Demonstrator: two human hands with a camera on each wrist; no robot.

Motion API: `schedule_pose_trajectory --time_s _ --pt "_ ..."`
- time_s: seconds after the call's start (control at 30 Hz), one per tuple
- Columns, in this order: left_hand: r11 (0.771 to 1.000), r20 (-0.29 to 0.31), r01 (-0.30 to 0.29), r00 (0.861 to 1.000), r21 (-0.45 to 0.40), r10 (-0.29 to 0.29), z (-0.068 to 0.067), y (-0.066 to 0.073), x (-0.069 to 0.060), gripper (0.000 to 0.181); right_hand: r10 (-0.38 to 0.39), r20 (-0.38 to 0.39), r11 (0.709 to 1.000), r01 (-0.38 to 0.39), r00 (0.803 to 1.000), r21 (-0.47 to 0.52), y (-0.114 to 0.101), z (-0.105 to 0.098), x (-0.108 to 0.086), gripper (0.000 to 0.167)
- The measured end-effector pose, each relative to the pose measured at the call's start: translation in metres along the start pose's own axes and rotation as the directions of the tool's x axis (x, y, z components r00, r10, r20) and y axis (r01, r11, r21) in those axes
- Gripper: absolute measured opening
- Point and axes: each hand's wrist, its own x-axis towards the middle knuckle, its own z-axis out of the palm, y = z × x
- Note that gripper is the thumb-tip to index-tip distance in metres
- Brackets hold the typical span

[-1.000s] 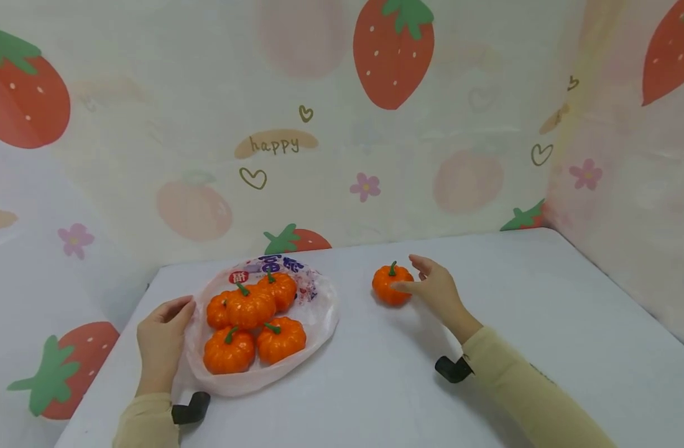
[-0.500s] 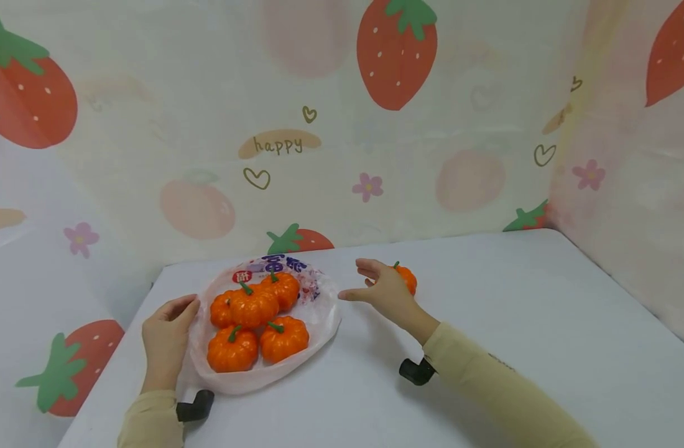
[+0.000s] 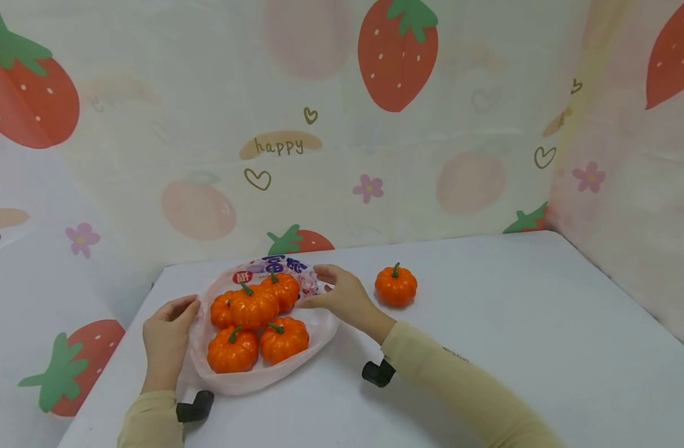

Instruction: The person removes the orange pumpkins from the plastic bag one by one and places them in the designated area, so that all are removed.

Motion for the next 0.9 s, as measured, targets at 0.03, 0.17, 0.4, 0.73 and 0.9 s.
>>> schedule_pose_trajectory --time_s 0.03,0.17,0.4,0.73,0.9 --pt "1.000 0.000 -0.001 1.000 0.001 0.001 0.000 0.000 0.000 0.045 -0.004 0.004 1.000 0.004 1.000 0.003 -0.001 0.004 0.001 0.082" --pt "1.000 -0.003 -0.018 1.000 0.006 0.018 -0.001 0.001 0.001 0.046 -0.002 0.010 1.000 0.002 1.000 -0.006 -0.004 0.020 0.007 0.081" --pt "1.000 0.001 -0.009 1.000 -0.007 0.009 -0.003 0.003 0.000 0.045 -0.005 0.034 1.000 0.006 0.999 -0.029 -0.014 0.046 0.014 0.080" --pt "1.000 0.007 -0.001 1.000 -0.022 0.002 -0.001 0.000 0.002 0.045 0.004 0.018 0.998 -0.003 1.000 -0.057 -0.018 0.069 0.023 0.079" --pt "1.000 0.004 -0.029 1.000 -0.012 0.029 0.002 0.000 -0.001 0.045 0.019 0.002 0.996 -0.019 1.000 -0.089 -0.014 0.076 0.027 0.079"
